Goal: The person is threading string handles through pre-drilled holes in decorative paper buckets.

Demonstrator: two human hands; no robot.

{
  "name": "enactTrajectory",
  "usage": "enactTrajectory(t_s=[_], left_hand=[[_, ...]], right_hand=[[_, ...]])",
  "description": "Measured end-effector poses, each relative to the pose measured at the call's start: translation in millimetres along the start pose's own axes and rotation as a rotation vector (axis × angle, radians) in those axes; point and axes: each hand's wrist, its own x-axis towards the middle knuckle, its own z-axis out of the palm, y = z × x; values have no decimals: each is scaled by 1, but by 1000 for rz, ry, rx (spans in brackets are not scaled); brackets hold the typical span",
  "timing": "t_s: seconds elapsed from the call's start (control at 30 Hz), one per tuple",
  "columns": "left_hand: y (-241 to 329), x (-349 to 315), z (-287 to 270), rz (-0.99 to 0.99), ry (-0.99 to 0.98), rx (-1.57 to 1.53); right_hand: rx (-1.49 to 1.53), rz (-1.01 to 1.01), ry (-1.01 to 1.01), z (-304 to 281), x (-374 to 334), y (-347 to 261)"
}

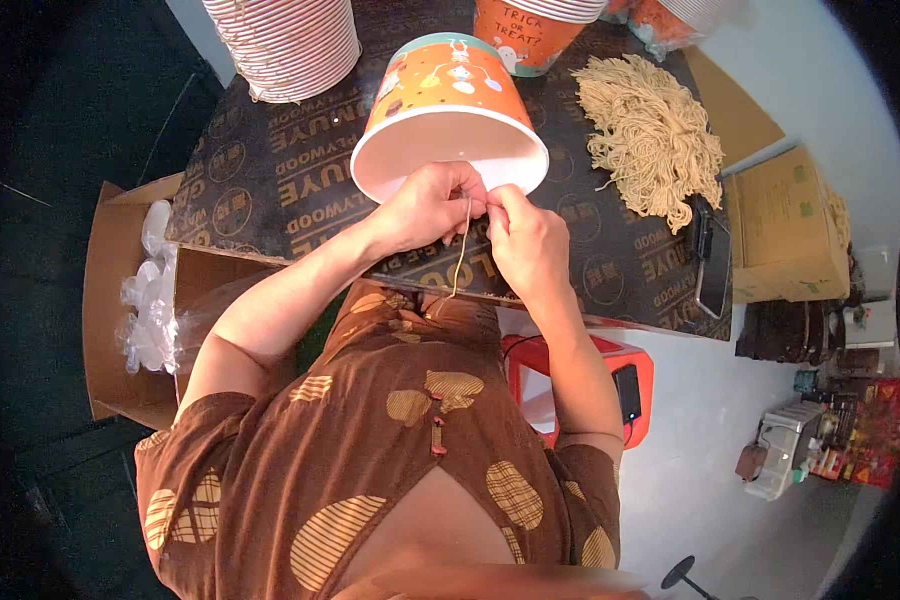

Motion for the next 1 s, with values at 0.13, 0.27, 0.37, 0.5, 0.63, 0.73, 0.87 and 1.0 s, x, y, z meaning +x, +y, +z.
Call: enactTrajectory(t_s=[0.13,0.27,0.37,0.5,0.63,0.73,0.87,1.0], left_hand=[[1,1,0,-17,59,-39],[5,5,-7,-89,111,-81],[3,5,-9,-79,105,-80],[7,2,-7,-80,64,-52],[5,1,-8,-65,36,-60],[8,1,-8,-63,57,-90],[11,1,-9,-96,70,-109],[3,0,-10,-66,61,-58]], right_hand=[[115,50,6,5,-5,7],[261,80,8,3,-11,8],[300,109,37,4,-10,4],[110,59,42,7,-3,1],[10,-39,27,13,5,0],[69,3,33,11,4,-1],[180,44,49,17,-5,1],[248,-13,98,14,-7,-2]])
